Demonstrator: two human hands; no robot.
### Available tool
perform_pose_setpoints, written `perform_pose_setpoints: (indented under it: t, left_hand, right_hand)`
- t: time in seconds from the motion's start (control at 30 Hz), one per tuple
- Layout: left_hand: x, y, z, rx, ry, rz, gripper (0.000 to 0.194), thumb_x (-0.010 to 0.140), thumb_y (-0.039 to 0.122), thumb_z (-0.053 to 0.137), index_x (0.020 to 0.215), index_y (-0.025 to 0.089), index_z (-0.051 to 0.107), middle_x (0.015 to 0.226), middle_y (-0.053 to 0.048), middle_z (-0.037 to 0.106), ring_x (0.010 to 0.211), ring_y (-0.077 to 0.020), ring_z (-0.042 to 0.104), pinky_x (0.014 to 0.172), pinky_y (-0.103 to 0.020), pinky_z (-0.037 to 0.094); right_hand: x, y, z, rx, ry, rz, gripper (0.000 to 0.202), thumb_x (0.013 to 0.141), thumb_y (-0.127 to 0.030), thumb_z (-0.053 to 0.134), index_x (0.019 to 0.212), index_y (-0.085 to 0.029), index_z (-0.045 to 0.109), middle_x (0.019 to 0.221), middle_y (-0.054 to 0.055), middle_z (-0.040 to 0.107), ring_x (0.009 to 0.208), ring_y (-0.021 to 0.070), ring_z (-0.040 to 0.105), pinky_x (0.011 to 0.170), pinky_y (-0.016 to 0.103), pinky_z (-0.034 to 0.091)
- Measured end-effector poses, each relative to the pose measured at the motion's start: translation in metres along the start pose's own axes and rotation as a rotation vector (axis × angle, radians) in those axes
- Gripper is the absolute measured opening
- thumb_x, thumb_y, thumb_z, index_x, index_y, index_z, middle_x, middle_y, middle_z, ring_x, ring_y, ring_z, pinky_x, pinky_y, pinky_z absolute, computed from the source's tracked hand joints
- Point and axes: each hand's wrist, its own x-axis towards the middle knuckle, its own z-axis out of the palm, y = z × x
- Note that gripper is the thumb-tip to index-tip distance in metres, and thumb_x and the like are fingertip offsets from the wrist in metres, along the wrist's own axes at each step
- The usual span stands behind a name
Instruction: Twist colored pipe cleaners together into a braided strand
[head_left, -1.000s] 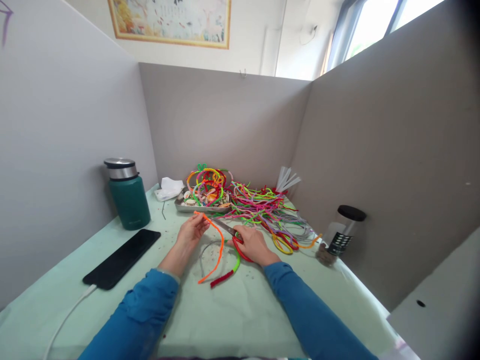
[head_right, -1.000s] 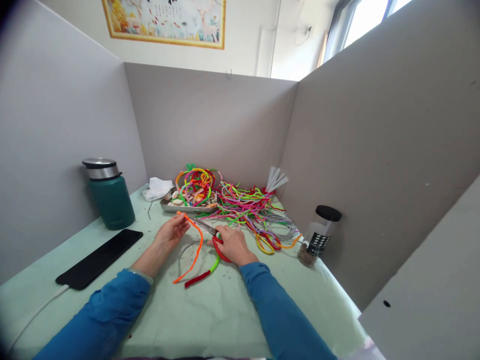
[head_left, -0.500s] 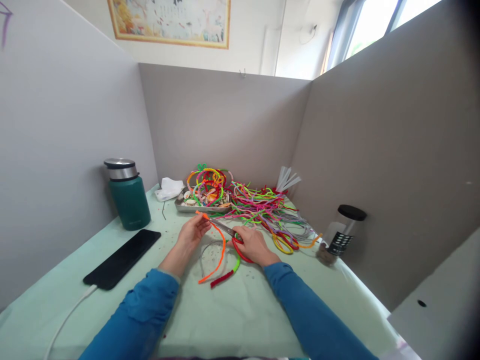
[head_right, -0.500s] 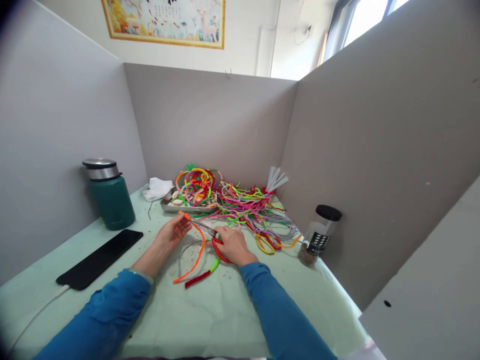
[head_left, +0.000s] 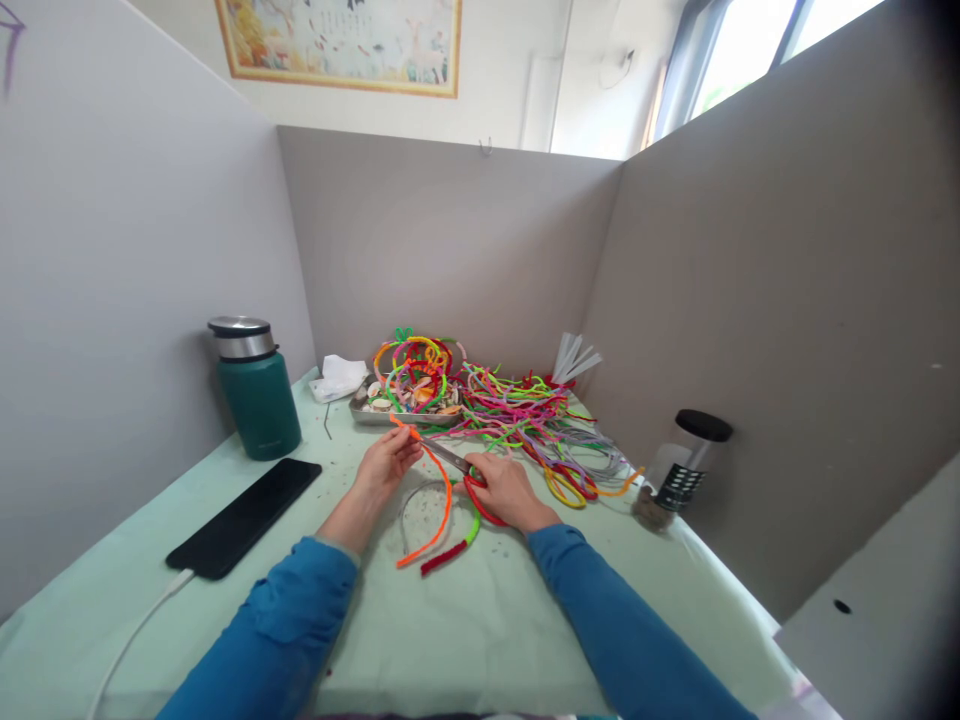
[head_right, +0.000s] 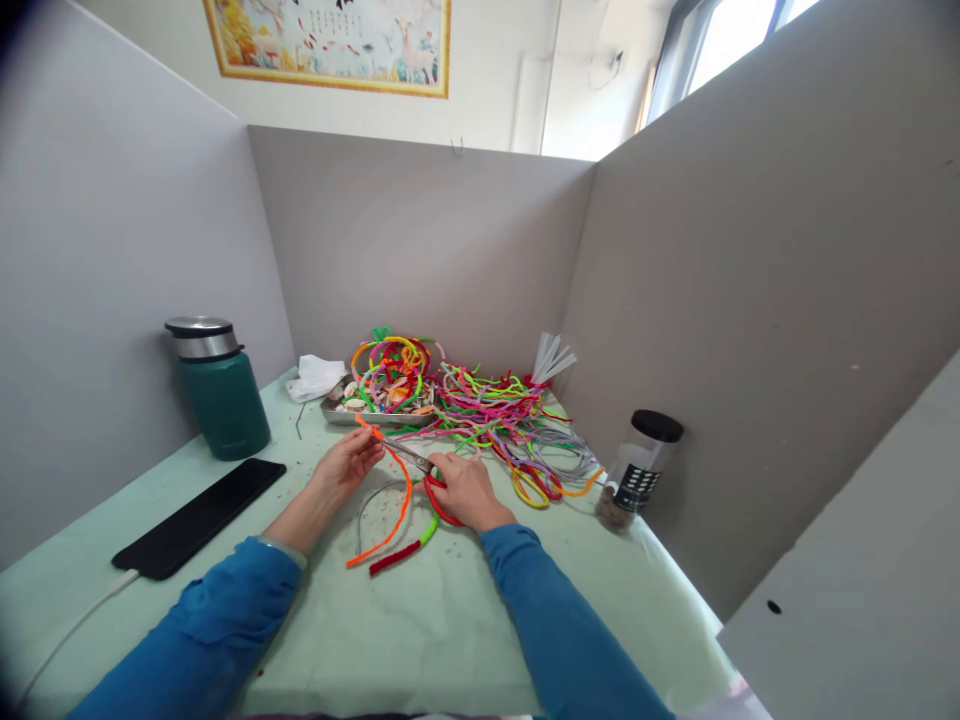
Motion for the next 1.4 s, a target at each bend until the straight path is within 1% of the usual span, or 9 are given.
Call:
perform_pose_setpoints:
  t: [0.2, 0.4, 0.77, 0.97, 1.2, 1.4]
  left_hand:
    - [-0.001, 0.001, 0.001, -0.007, 0.013, -0.003, 0.002, 0.073, 0.012, 0.059, 0.075, 0.013, 0.058, 0.065, -0.002, 0.062, 0.056, -0.0103, 0.061, 0.059, -0.023, 0.053]
    - [-0.002, 0.001, 0.002, 0.019, -0.02, 0.026, 0.001, 0.074, 0.013, 0.059, 0.076, 0.013, 0.059, 0.063, -0.002, 0.061, 0.058, -0.0103, 0.061, 0.06, -0.023, 0.053]
    - [0.002, 0.0, -0.002, 0.177, -0.084, 0.142, 0.021, 0.066, 0.027, 0.068, 0.082, 0.014, 0.062, 0.066, -0.002, 0.06, 0.06, -0.011, 0.059, 0.057, -0.024, 0.051]
    - [0.005, -0.001, -0.003, 0.146, -0.093, 0.14, 0.019, 0.067, 0.024, 0.067, 0.083, 0.015, 0.061, 0.063, 0.0, 0.059, 0.056, -0.0099, 0.057, 0.056, -0.025, 0.052]
    - [0.003, -0.001, -0.002, 0.125, -0.072, 0.123, 0.018, 0.067, 0.021, 0.067, 0.082, 0.013, 0.062, 0.062, -0.002, 0.06, 0.058, -0.0104, 0.058, 0.059, -0.025, 0.052]
    - [0.004, -0.001, -0.002, 0.125, -0.051, 0.101, 0.019, 0.066, 0.022, 0.068, 0.079, 0.011, 0.062, 0.062, -0.001, 0.06, 0.057, -0.01, 0.058, 0.058, -0.024, 0.052]
  right_hand:
    - [0.001, 0.0, 0.0, 0.02, 0.001, 0.004, 0.045, 0.078, -0.056, 0.048, 0.104, -0.021, 0.056, 0.09, 0.005, 0.063, 0.079, 0.0164, 0.056, 0.063, 0.025, 0.033]
    - [0.001, -0.001, -0.001, 0.011, 0.004, 0.005, 0.045, 0.078, -0.057, 0.047, 0.104, -0.021, 0.056, 0.088, 0.005, 0.063, 0.077, 0.0165, 0.056, 0.062, 0.025, 0.033]
    - [0.001, -0.001, -0.006, -0.109, 0.03, 0.005, 0.042, 0.081, -0.054, 0.045, 0.104, -0.02, 0.055, 0.089, 0.007, 0.06, 0.078, 0.0185, 0.054, 0.063, 0.027, 0.033]
    - [0.002, -0.005, -0.012, -0.198, 0.044, -0.019, 0.041, 0.082, -0.052, 0.043, 0.105, -0.02, 0.056, 0.088, 0.008, 0.058, 0.08, 0.0196, 0.051, 0.07, 0.029, 0.033]
    - [0.002, -0.006, -0.011, -0.238, 0.034, -0.008, 0.037, 0.083, -0.048, 0.046, 0.107, -0.021, 0.055, 0.088, 0.008, 0.058, 0.081, 0.0193, 0.051, 0.07, 0.029, 0.033]
    - [0.003, -0.007, -0.011, -0.244, -0.01, 0.023, 0.034, 0.083, -0.044, 0.047, 0.108, -0.022, 0.054, 0.09, 0.007, 0.057, 0.082, 0.0182, 0.05, 0.071, 0.028, 0.032]
